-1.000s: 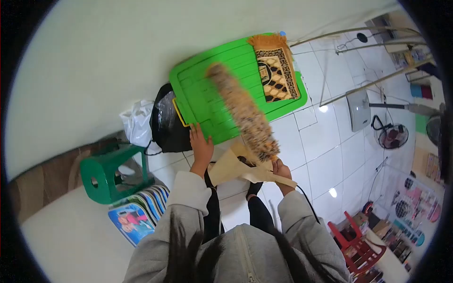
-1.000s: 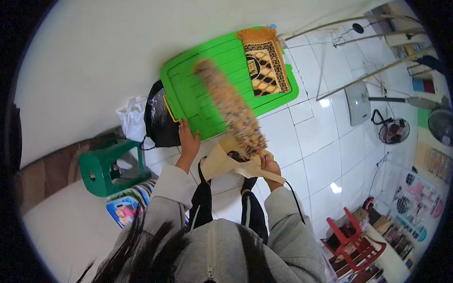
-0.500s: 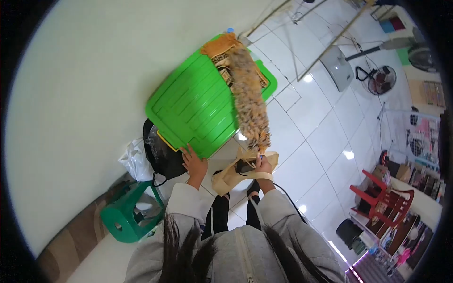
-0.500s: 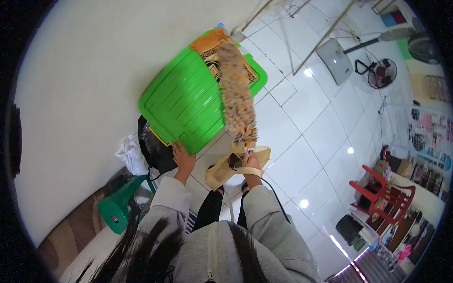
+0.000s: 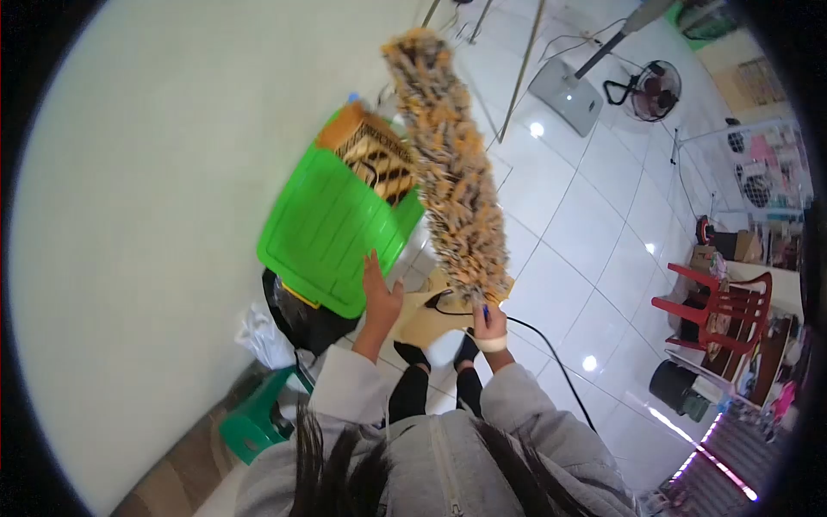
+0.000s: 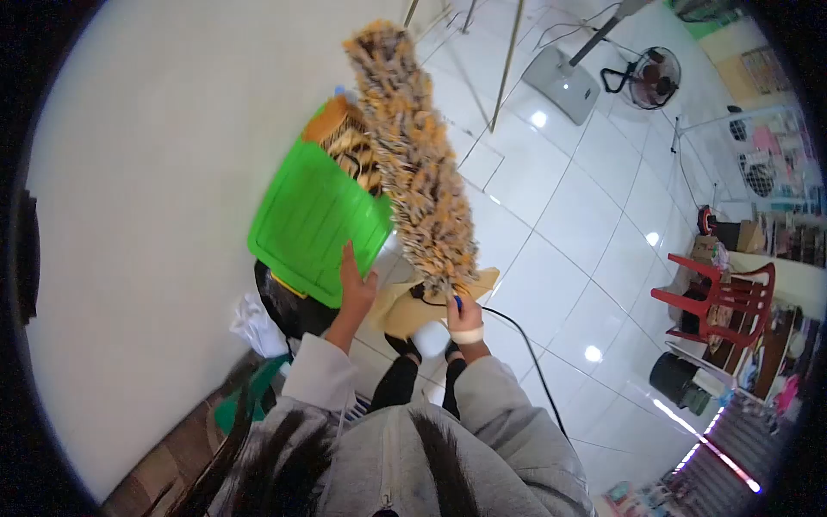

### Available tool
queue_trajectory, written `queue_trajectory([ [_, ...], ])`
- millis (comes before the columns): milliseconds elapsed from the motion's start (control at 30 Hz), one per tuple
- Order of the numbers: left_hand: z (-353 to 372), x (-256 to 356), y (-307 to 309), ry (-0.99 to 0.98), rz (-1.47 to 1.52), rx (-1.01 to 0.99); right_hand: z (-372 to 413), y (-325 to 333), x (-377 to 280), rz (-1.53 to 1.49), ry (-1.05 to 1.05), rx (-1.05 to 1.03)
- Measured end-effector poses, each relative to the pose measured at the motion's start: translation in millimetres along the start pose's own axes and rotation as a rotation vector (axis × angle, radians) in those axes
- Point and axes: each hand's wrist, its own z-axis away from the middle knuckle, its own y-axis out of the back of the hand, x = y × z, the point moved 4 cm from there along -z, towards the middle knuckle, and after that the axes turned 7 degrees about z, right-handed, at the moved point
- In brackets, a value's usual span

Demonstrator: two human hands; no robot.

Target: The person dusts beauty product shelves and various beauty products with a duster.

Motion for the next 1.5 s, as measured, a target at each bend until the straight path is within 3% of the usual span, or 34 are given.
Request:
queue_trajectory([
  [100, 2, 57, 4, -0.101, 0.017, -0.034, -4, 51, -14, -0.065, 0.111, 0.195],
  [167, 4, 97, 8, -0.169, 0.021, -0.044, -13, 102, -56, -0.064, 0.032, 0.239],
  [267, 5, 163, 16, -0.206, 0.049, -0.093, -29, 172, -106, -0.056, 0.225, 0.428],
  [333, 10, 216, 23, -0.289, 0.031, -0.102, -37, 223, -135, -0.155, 0.233, 0.455],
  [467, -5, 340, 52, -0.341, 0.158, -0.057, -54, 330, -202, -0.645, 0.26, 0.609],
  [533, -8, 409, 72, -0.376, 0.529, -0.112, -70, 390, -209, -1.092, 0.241, 0.665],
  [600, -14, 450, 92, -0.496, 0.361, 0.067, -64, 457, -236, -1.124, 0.357, 0.662],
  [667, -6, 509, 114, -0.486, 0.307, 0.159, -50, 534, -295, -0.889, 0.663, 0.63],
  [767, -5, 550, 129, -0.617, 0.387, 0.265, -37, 620, -331, -1.186, 0.94, 0.488],
  [833, 3, 574, 127, -0.615, 0.458, 0.3, -30, 667, -336, -1.128, 0.942, 0.615],
  [967, -6, 594, 106, -0.603, 0.525, 0.3, -56, 719, -280, -1.239, 0.93, 0.583],
  [1067, -39, 599, 78, -0.596, 0.526, 0.274, -79, 735, -248, -1.267, 0.817, 0.572],
  [1233, -122, 599, 15, -0.534, 0.57, 0.223, -125, 761, -141, -1.127, 0.364, 0.746],
  [1400, -224, 634, -89, -0.398, 0.689, 0.226, -95, 804, -26, -0.665, -0.227, 1.066],
  [1500, -296, 677, -180, -0.48, 0.725, 0.053, -102, 825, -27, -0.565, -0.321, 0.987],
])
